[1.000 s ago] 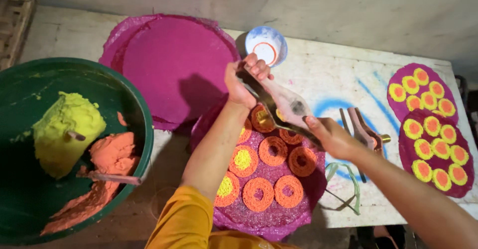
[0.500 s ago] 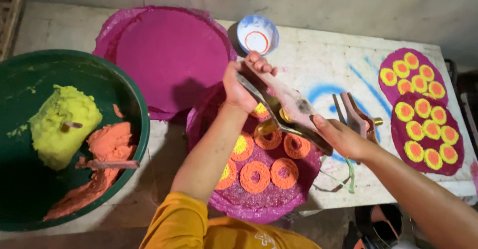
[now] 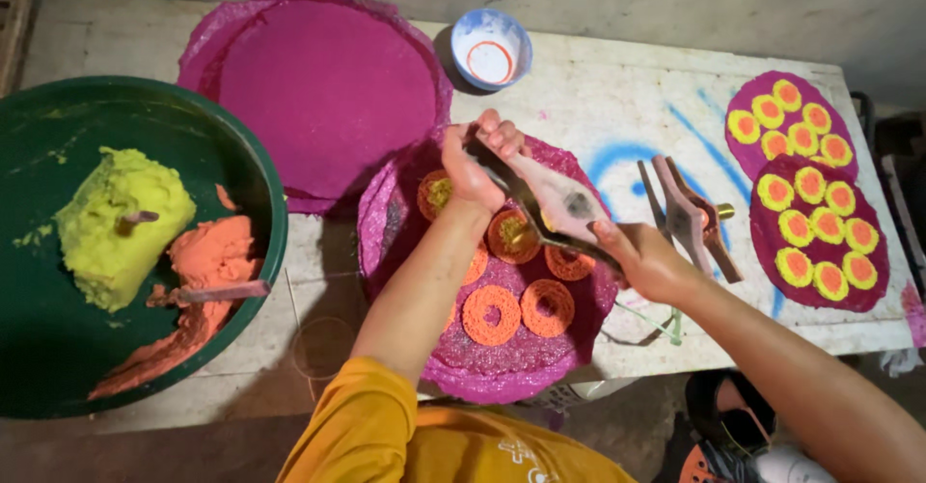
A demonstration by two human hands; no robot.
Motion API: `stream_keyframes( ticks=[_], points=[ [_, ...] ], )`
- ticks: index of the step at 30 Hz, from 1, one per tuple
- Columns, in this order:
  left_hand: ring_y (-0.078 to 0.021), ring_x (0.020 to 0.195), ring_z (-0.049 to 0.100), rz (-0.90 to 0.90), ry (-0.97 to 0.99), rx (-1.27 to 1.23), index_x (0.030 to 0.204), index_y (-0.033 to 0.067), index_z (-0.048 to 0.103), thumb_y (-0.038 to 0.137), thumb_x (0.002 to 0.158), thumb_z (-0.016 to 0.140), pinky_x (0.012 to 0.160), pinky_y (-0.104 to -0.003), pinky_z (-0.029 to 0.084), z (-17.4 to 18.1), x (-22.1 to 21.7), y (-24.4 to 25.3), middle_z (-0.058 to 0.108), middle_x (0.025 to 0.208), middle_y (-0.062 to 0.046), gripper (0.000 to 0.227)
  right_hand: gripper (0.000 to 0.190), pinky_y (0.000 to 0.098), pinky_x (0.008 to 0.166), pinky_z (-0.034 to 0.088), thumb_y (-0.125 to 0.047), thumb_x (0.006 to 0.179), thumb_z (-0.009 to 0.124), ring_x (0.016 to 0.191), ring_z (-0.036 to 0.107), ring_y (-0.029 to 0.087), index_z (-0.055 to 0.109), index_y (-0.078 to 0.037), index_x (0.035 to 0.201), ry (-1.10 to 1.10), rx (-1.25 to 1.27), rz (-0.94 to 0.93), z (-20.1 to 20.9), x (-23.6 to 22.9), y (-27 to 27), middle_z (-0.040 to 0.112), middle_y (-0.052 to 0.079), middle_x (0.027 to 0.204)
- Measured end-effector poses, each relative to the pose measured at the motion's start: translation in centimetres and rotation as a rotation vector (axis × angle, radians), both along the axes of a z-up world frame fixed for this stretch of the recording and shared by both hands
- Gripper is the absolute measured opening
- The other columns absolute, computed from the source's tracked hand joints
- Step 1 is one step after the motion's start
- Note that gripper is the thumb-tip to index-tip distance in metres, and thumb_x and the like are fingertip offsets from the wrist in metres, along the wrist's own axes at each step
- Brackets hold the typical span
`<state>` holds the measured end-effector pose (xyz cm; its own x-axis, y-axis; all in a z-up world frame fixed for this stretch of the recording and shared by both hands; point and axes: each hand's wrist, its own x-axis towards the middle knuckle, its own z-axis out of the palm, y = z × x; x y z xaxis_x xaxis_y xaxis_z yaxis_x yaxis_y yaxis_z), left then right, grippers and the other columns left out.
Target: The person prepares colored paste and applies it to small rings and circular mats to create incense components. They use a hand tool to scoop paste from a bowl, press it into rings, and place the finished pieces onto a drying mat.
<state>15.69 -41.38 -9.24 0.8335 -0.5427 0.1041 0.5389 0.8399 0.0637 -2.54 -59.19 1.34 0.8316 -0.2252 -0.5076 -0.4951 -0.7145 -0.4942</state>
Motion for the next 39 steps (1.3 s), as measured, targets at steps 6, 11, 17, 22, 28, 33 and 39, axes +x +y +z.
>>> stream_keyframes(
  ticks=[6, 11, 17, 22, 28, 33, 39],
  points=[
    [-0.0196, 0.07, 0.051, -0.111, 0.027, 0.18, 0.078, 0.0092, 0.047, 0.047, 0.094, 0.033, 0.072, -0.039, 0.047, 2.7, 1.0, 0.2, 0.053, 0.076, -0.007, 0.043, 0.069, 0.0314, 0.057, 0.039, -0.064, 0.104, 0.036, 0.066, 0.046, 0.01, 0.059, -0.001, 0.086, -0.3, 0.1, 0.048, -4.3, -1.0, -3.1, 0.052, 0.003, 0.069],
    [-0.0107, 0.054, 0.046, -0.444, -0.344, 1.206, 0.14, 0.0127, 0.05, 0.064, 0.1, 0.013, 0.045, -0.023, 0.039, 1.8, -2.7, 2.5, 0.061, 0.076, -0.003, 0.074, 0.067, 0.0328, 0.053, 0.034, -0.062, 0.104, 0.035, 0.061, 0.041, 0.011, 0.052, -0.004, 0.076, -0.357, 0.251, -0.004, -7.6, -3.6, -6.0, 0.046, 0.0, 0.065],
    [-0.0138, 0.051, 0.044, -0.481, -0.658, 1.497, 0.159, 0.0109, 0.023, 0.056, 0.106, 0.012, 0.047, -0.026, 0.044, 2.7, -6.4, 4.0, 0.06, 0.089, 0.0, 0.07, 0.077, 0.0356, 0.057, 0.034, -0.074, 0.102, 0.023, 0.059, 0.042, 0.017, 0.049, -0.004, 0.083, -0.455, 0.355, -0.267, -9.8, -4.6, -5.3, 0.043, 0.005, 0.064],
    [-0.0167, 0.06, 0.06, 0.01, -1.391, 1.947, 0.152, 0.0125, 0.048, 0.026, 0.106, 0.042, 0.053, -0.032, 0.05, 5.1, -9.6, 6.8, 0.073, 0.095, -0.011, 0.048, 0.096, 0.0319, 0.049, 0.04, -0.093, 0.08, 0.021, 0.051, 0.049, 0.017, 0.061, -0.007, 0.097, -0.342, 1.429, -0.647, -7.4, -6.8, -0.9, 0.054, 0.004, 0.062],
    [-0.0214, 0.097, 0.074, 0.458, -1.172, 1.272, 0.13, 0.008, 0.067, 0.012, 0.09, 0.074, 0.083, -0.032, 0.061, 13.1, -15.4, 8.6, 0.074, 0.114, -0.011, 0.041, 0.092, 0.0291, 0.043, 0.04, -0.09, 0.095, 0.027, 0.045, 0.047, 0.013, 0.061, -0.005, 0.107, -0.458, 2.081, -0.201, -7.2, -11.2, 4.7, 0.054, 0.004, 0.063],
    [-0.0216, 0.117, 0.075, 0.436, -1.205, 1.006, 0.13, 0.0084, 0.068, 0.007, 0.094, 0.077, 0.098, -0.032, 0.061, 17.7, -18.4, 9.1, 0.075, 0.127, -0.01, 0.037, 0.087, 0.0273, 0.037, 0.035, -0.087, 0.097, 0.027, 0.036, 0.04, 0.012, 0.061, -0.007, 0.105, -0.404, 2.193, -0.098, -5.8, -13.1, 7.1, 0.046, 0.001, 0.054],
    [-0.0231, 0.118, 0.075, 0.443, -1.225, 0.975, 0.124, 0.0081, 0.068, 0.009, 0.094, 0.078, 0.099, -0.033, 0.061, 19.6, -20.4, 9.4, 0.073, 0.13, -0.011, 0.032, 0.089, 0.0293, 0.039, 0.033, -0.088, 0.097, 0.025, 0.036, 0.04, 0.014, 0.06, -0.006, 0.103, -0.451, 2.138, -0.076, -4.5, -14.6, 7.0, 0.046, 0.002, 0.054]
  ],
)
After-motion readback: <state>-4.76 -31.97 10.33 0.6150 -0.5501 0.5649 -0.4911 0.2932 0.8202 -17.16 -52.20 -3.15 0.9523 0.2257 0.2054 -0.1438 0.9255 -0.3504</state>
